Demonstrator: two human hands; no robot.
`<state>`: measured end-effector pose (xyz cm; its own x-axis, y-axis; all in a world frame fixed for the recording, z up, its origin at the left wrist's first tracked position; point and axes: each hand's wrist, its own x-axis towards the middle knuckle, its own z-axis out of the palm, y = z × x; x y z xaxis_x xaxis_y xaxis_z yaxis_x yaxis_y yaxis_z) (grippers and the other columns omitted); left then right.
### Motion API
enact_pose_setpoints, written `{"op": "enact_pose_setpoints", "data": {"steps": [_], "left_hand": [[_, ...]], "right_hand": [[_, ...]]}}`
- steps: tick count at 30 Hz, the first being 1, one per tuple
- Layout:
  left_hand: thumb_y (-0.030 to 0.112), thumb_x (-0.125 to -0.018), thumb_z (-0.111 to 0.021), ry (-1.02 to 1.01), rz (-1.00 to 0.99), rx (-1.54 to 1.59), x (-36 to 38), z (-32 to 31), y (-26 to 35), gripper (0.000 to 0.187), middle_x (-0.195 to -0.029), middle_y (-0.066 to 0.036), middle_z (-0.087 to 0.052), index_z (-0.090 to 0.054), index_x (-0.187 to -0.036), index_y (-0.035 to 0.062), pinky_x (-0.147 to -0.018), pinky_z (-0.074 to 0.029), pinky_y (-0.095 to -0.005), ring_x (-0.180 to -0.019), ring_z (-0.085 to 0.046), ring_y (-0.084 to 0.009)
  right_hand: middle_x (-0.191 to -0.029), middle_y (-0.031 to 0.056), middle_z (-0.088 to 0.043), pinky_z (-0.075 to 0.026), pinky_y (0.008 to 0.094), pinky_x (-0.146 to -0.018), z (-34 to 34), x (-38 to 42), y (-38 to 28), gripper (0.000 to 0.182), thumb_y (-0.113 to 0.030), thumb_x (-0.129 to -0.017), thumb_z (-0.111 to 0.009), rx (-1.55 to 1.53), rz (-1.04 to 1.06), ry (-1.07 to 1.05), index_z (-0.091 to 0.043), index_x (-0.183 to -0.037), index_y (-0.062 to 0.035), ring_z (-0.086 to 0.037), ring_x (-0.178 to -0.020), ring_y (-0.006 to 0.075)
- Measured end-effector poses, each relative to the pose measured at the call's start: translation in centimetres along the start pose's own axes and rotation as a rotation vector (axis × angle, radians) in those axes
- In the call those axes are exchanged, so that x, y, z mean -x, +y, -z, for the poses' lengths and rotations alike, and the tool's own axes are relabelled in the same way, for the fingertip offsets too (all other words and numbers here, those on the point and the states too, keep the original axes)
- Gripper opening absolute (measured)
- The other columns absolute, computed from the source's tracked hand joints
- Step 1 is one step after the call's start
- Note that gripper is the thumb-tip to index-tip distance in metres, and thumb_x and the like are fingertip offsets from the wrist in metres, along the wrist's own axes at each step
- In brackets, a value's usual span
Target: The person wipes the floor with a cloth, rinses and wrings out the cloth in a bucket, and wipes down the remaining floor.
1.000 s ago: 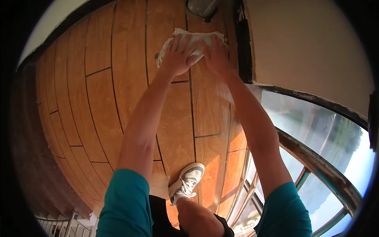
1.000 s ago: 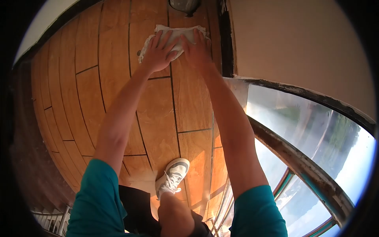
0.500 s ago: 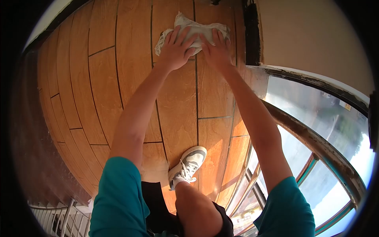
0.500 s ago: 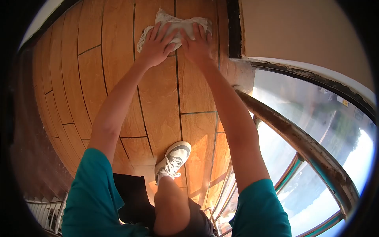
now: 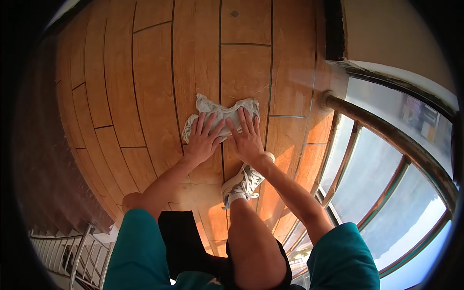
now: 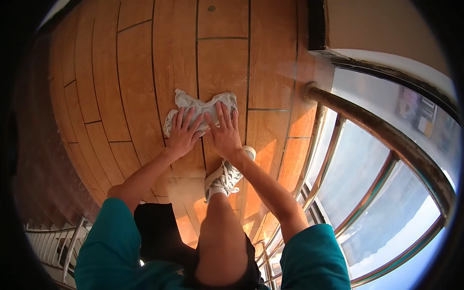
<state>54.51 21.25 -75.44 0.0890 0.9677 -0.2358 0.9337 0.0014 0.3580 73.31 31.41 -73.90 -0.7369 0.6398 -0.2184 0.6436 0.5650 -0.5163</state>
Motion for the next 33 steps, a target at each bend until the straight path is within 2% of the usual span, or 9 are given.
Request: {"op": "enact_pose_setpoints", "data": {"steps": [3, 7, 12, 15, 17, 19, 23, 29, 33], "left_hand": [[0.041, -0.105, -0.053, 0.004, -0.037, 0.021, -1.6, 0.3, -1.4, 0.06, -0.168, -0.013, -0.024, -0.037, -0.16, 0.0217, -0.122, -0.021, -0.0597, -0.153, -0.019, -0.043], [0.044, -0.107, -0.047, 0.113, -0.081, -0.045, -10.1, 3.3, -5.0, 0.058, -0.169, -0.008, -0.023, -0.035, -0.161, 0.0261, -0.124, -0.02, -0.0564, -0.155, -0.018, -0.0376], [0.046, -0.108, -0.045, 0.31, -0.139, -0.132, -20.4, 5.1, -10.6, 0.057, -0.17, -0.002, -0.022, -0.033, -0.161, 0.0306, -0.125, -0.02, -0.0538, -0.157, -0.016, -0.0329], [0.046, -0.108, -0.045, 0.376, -0.154, -0.16, -21.7, 5.0, -11.5, 0.056, -0.17, -0.001, -0.022, -0.034, -0.161, 0.0312, -0.125, -0.021, -0.0531, -0.156, -0.017, -0.0324], [0.046, -0.108, -0.045, 0.407, -0.15, -0.14, -21.0, 4.4, -11.0, 0.056, -0.17, -0.001, -0.023, -0.034, -0.161, 0.0311, -0.124, -0.022, -0.0534, -0.156, -0.018, -0.0327], [0.046, -0.108, -0.045, 0.434, -0.131, -0.109, -18.9, 3.5, -10.5, 0.056, -0.17, -0.001, -0.024, -0.034, -0.161, 0.0311, -0.124, -0.023, -0.0536, -0.156, -0.019, -0.033], [0.043, -0.108, -0.047, 0.392, -0.085, -0.03, -9.5, 1.6, -9.1, 0.055, -0.168, -0.004, -0.027, -0.036, -0.16, 0.0293, -0.122, -0.025, -0.0548, -0.155, -0.021, -0.0351], [0.042, -0.108, -0.047, 0.168, 0.046, -0.005, 8.6, -1.7, -6.9, 0.058, -0.17, -0.006, -0.021, -0.032, -0.162, 0.0282, -0.124, -0.021, -0.0549, -0.156, -0.017, -0.036], [0.044, -0.107, -0.047, 0.071, 0.083, 0.014, 15.1, -2.9, -7.0, 0.06, -0.171, -0.005, -0.018, -0.03, -0.163, 0.0286, -0.124, -0.02, -0.0547, -0.157, -0.014, -0.0356]], "right_hand": [[-0.165, 0.0251, -0.024, -0.022, 0.0658, -0.12, 0.5, -1.1, 0.6, 0.05, -0.036, -0.102, -0.057, 0.044, 0.002, 0.014, -0.054, -0.149, -0.0191, -0.022, -0.154, 0.0409], [-0.166, 0.0214, -0.026, -0.024, 0.063, -0.121, 2.4, -9.2, 4.5, 0.048, -0.039, -0.105, -0.051, 0.136, 0.051, 0.149, -0.053, -0.151, -0.0248, -0.023, -0.155, 0.0362], [-0.166, 0.02, -0.026, -0.024, 0.0614, -0.122, 4.0, -19.3, 8.8, 0.047, -0.044, -0.107, -0.044, 0.23, 0.06, 0.258, -0.052, -0.151, -0.0305, -0.021, -0.156, 0.0353], [-0.166, 0.0202, -0.027, -0.025, 0.0606, -0.121, 4.3, -20.9, 8.9, 0.047, -0.044, -0.107, -0.044, 0.256, 0.025, 0.257, -0.05, -0.152, -0.0309, -0.02, -0.156, 0.0344], [-0.164, 0.0216, -0.028, -0.026, 0.0655, -0.119, 3.7, -20.2, 8.3, 0.048, -0.043, -0.106, -0.045, 0.247, 0.012, 0.269, -0.051, -0.151, -0.0289, -0.019, -0.156, 0.0375], [-0.164, 0.0222, -0.028, -0.026, 0.0688, -0.117, 2.8, -18.5, 6.8, 0.047, -0.042, -0.106, -0.046, 0.257, -0.014, 0.242, -0.053, -0.15, -0.0275, -0.019, -0.155, 0.0398], [-0.164, 0.0243, -0.026, -0.027, 0.0762, -0.112, -0.9, -12.6, 1.7, 0.044, -0.038, -0.104, -0.05, 0.186, -0.017, 0.182, -0.056, -0.146, -0.0233, -0.02, -0.153, 0.0454], [-0.165, 0.0254, -0.022, -0.028, 0.0758, -0.112, -6.8, -1.1, -7.8, 0.045, -0.036, -0.104, -0.053, 0.082, 0.033, -0.033, -0.056, -0.146, -0.0212, -0.018, -0.154, 0.0459], [-0.167, 0.0245, -0.018, -0.027, 0.0749, -0.113, -9.7, 2.6, -12.0, 0.047, -0.037, -0.104, -0.053, 0.076, 0.05, -0.103, -0.054, -0.148, -0.0221, -0.015, -0.155, 0.046]]}}
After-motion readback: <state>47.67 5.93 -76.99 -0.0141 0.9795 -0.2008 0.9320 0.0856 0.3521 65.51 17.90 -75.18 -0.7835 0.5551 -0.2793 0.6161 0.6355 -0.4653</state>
